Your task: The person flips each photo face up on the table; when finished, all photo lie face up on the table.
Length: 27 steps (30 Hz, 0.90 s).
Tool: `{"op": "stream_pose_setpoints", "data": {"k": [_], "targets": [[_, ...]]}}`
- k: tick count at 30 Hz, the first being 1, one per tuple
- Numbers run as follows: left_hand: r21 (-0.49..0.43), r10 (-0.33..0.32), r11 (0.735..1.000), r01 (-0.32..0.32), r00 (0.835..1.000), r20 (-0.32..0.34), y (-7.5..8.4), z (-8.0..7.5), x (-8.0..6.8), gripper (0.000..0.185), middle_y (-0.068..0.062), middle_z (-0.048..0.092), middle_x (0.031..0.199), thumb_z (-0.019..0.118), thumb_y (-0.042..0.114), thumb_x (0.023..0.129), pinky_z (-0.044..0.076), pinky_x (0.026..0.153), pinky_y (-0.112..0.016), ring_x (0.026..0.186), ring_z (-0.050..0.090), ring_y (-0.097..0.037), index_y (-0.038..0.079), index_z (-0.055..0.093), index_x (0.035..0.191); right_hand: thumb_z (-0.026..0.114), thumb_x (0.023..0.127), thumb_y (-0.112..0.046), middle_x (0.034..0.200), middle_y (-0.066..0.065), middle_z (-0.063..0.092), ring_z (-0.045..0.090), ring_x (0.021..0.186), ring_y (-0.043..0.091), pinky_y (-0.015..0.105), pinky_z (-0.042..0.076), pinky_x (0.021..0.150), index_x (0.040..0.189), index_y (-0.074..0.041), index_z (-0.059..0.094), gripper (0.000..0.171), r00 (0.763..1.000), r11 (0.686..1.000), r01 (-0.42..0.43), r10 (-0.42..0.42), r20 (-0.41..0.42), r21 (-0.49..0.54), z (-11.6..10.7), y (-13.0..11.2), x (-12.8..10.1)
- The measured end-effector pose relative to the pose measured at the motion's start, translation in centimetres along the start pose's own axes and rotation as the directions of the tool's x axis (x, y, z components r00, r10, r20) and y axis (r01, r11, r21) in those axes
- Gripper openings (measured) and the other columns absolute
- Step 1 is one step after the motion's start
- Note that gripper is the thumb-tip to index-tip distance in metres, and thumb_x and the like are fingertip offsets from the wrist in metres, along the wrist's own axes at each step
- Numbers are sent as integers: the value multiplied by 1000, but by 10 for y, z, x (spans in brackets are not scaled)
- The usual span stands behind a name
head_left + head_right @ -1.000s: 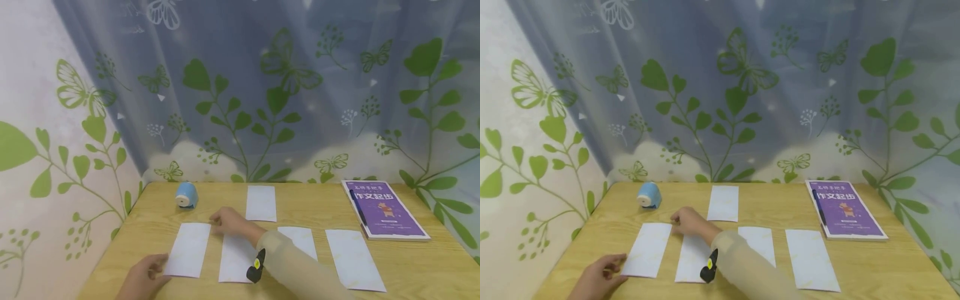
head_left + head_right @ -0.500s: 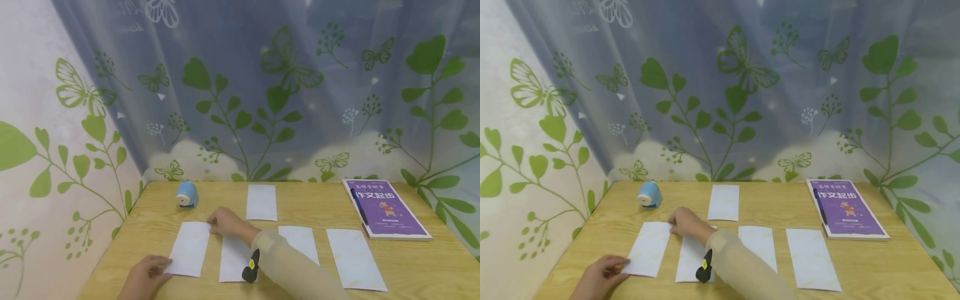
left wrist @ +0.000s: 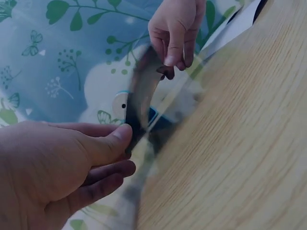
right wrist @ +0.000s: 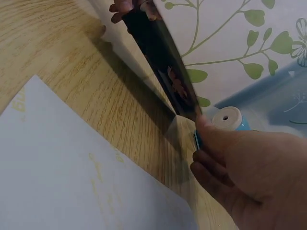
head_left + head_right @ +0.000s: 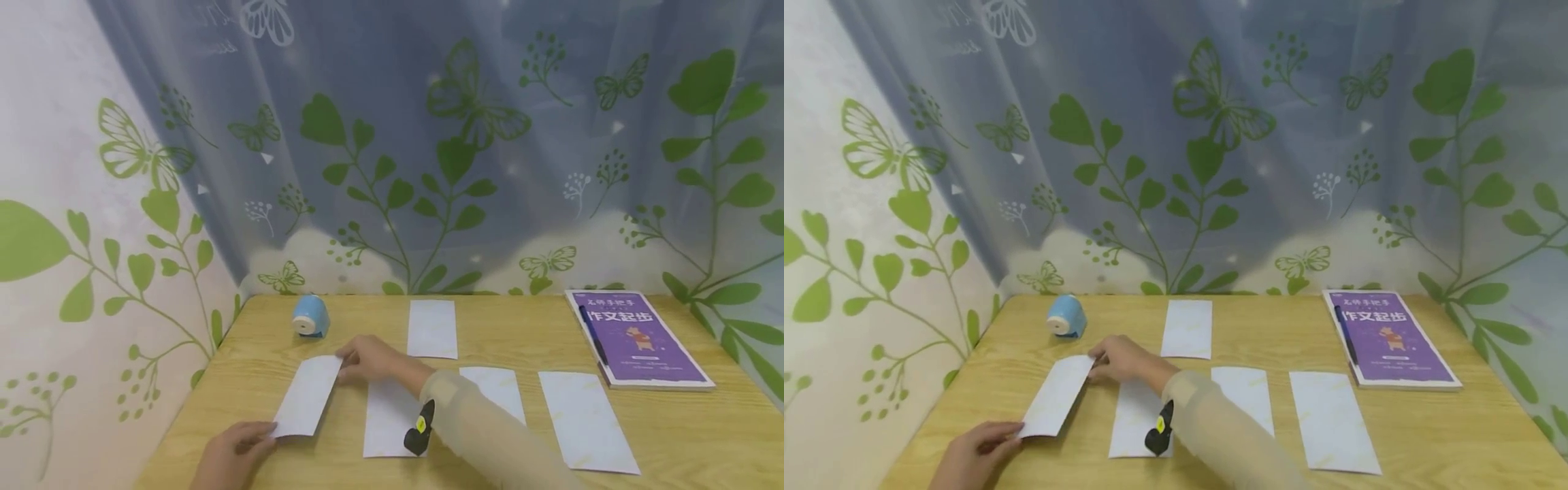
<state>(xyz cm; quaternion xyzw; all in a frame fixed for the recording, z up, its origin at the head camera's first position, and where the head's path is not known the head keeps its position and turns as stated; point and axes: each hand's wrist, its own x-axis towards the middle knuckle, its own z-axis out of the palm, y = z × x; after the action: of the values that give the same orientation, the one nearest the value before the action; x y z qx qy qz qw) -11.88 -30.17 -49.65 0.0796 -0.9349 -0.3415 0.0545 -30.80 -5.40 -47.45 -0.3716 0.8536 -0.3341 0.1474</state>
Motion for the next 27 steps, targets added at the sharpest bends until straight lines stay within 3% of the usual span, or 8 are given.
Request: {"op": "stream_pose_setpoints", "data": {"k": [4,8,10,12,16,19,23,27], "targets": [[16,176,984,-176,970,-168,2,0,-10,24,4,76,95,80,4,80,55,71,-17,81,67,-1,20,79,98,70,94,-29,123,6,71,70,105,15,21,54,88,128,-7,66,40,998,998,45,-42,-49,51,-1,0,1],[94,417,907,-410,845,-335,4,0,-12,32,4,77,85,83,-8,70,52,67,-8,75,68,0,12,79,94,69,95,-31,112,3,74,70,96,12,19,55,78,122,-10,70,35,990,987,61,-41,-135,146,-1,-1,3],[117,455,888,-445,813,-362,6,1,-11,34,2,77,84,84,-8,68,50,67,-5,73,69,0,8,78,97,69,95,-28,109,4,74,71,93,16,21,56,76,119,-8,71,31,985,968,62,-20,-172,245,-1,-1,4],[113,443,894,-433,824,-353,11,3,-9,39,1,77,83,84,-5,68,51,66,-6,72,70,0,6,76,104,69,96,-21,109,9,72,72,95,25,27,59,77,116,-4,71,27,982,921,66,8,-189,383,-2,-2,5],[14,321,945,-328,913,-251,19,4,-9,62,-2,77,88,83,1,75,58,66,-17,73,71,0,2,60,132,68,95,-12,114,16,69,72,98,31,41,60,83,113,0,69,22,981,804,57,64,-181,592,-1,-7,13],[-100,241,960,-260,956,-167,25,6,-9,88,-5,76,95,81,1,77,60,67,-23,73,72,-2,7,36,152,70,94,-11,115,16,69,72,95,22,44,60,84,114,0,69,23,981,778,32,96,-169,628,0,-11,19],[-168,261,943,-286,953,-156,28,14,-9,106,-9,73,99,82,-4,74,58,66,-22,71,70,0,15,20,158,75,89,-11,110,17,70,70,91,18,40,61,80,115,-1,70,28,978,806,18,110,-179,592,2,-18,27],[-170,327,916,-362,922,-206,27,23,-12,103,-8,70,100,83,-8,70,57,67,-17,70,69,1,13,29,155,79,86,-14,109,16,73,71,89,18,37,61,76,112,-4,72,29,973,835,-1,127,-191,550,4,-22,34]]}}
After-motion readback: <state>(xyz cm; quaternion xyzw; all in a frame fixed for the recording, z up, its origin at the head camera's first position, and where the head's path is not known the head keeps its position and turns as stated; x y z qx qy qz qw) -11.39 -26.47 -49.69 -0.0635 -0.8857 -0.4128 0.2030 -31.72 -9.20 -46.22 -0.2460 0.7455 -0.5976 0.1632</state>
